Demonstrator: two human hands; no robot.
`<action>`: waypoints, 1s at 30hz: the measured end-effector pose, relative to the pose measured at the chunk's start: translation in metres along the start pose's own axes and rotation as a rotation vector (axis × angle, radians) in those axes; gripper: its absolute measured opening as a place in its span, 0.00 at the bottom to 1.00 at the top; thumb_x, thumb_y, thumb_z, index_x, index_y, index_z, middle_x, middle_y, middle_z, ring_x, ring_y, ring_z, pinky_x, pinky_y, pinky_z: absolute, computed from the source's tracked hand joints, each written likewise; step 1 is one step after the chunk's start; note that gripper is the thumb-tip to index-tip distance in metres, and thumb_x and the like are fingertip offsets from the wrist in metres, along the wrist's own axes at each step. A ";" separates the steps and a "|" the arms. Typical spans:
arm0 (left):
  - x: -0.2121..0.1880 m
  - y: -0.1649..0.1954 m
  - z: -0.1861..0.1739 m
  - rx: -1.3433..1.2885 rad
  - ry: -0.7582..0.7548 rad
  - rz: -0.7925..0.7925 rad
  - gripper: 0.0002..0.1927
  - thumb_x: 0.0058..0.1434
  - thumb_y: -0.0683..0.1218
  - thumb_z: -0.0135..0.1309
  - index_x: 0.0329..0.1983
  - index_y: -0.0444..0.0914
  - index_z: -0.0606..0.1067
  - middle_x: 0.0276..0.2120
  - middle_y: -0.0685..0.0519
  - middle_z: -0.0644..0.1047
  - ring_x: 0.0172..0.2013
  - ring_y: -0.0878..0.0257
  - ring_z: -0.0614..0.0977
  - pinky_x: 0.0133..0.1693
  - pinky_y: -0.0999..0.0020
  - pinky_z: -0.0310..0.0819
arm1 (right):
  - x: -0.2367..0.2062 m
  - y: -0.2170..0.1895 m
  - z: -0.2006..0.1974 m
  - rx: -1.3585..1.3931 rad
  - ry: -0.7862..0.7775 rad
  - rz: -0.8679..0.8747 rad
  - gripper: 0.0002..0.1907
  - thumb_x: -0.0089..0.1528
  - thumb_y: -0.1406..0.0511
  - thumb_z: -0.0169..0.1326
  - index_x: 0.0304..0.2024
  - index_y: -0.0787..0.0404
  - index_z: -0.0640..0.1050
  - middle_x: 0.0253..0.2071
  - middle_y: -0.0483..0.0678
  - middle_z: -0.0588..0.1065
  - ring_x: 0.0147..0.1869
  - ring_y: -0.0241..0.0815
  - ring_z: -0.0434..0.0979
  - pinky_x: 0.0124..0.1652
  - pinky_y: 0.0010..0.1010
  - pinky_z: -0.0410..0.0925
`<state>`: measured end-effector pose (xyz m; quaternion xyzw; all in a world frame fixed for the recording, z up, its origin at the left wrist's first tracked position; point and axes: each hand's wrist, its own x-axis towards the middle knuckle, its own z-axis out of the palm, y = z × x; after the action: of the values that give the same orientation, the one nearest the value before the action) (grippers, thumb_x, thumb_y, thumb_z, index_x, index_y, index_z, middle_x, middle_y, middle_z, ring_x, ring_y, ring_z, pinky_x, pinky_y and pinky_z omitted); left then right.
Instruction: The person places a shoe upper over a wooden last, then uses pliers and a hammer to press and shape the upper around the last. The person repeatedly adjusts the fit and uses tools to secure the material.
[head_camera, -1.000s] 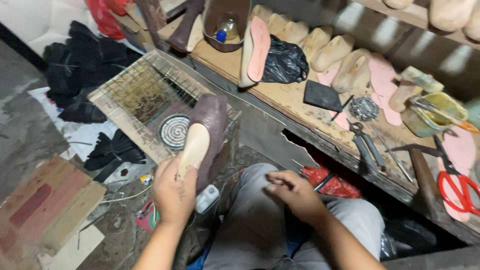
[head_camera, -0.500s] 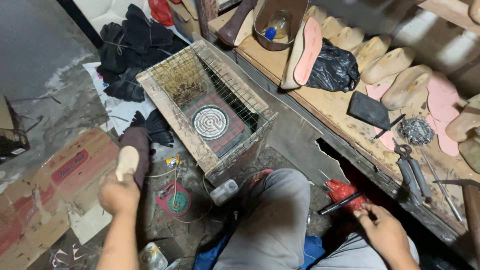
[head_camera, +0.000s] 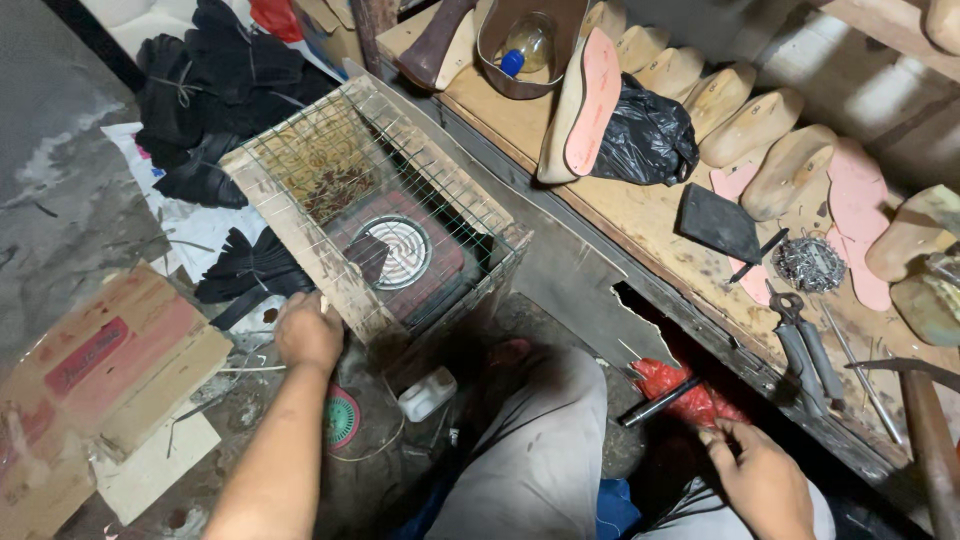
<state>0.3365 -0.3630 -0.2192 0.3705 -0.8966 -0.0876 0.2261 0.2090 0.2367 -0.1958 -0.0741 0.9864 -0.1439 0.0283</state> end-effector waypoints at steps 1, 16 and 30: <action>0.003 0.002 0.001 0.028 -0.006 0.013 0.12 0.56 0.48 0.59 0.42 0.40 0.81 0.43 0.47 0.79 0.48 0.47 0.78 0.51 0.54 0.72 | -0.001 -0.001 -0.002 0.020 0.027 -0.008 0.19 0.61 0.53 0.57 0.47 0.55 0.83 0.46 0.53 0.81 0.49 0.56 0.82 0.49 0.42 0.73; 0.003 0.008 0.013 0.141 -0.078 0.149 0.16 0.62 0.56 0.61 0.32 0.38 0.81 0.40 0.46 0.80 0.48 0.47 0.80 0.51 0.53 0.74 | 0.041 -0.014 -0.098 -0.161 0.605 -0.180 0.18 0.62 0.61 0.64 0.52 0.60 0.79 0.50 0.55 0.74 0.53 0.57 0.72 0.54 0.46 0.67; 0.002 0.024 -0.028 0.115 -0.120 0.083 0.10 0.57 0.48 0.58 0.41 0.41 0.81 0.41 0.49 0.78 0.45 0.48 0.78 0.48 0.54 0.73 | 0.111 0.040 -0.075 -0.229 0.335 -0.120 0.33 0.56 0.49 0.64 0.58 0.59 0.81 0.50 0.60 0.75 0.62 0.62 0.71 0.62 0.53 0.63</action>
<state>0.3334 -0.3474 -0.1862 0.3393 -0.9268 -0.0483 0.1537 0.0877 0.2781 -0.1390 -0.1106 0.9811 -0.0424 -0.1532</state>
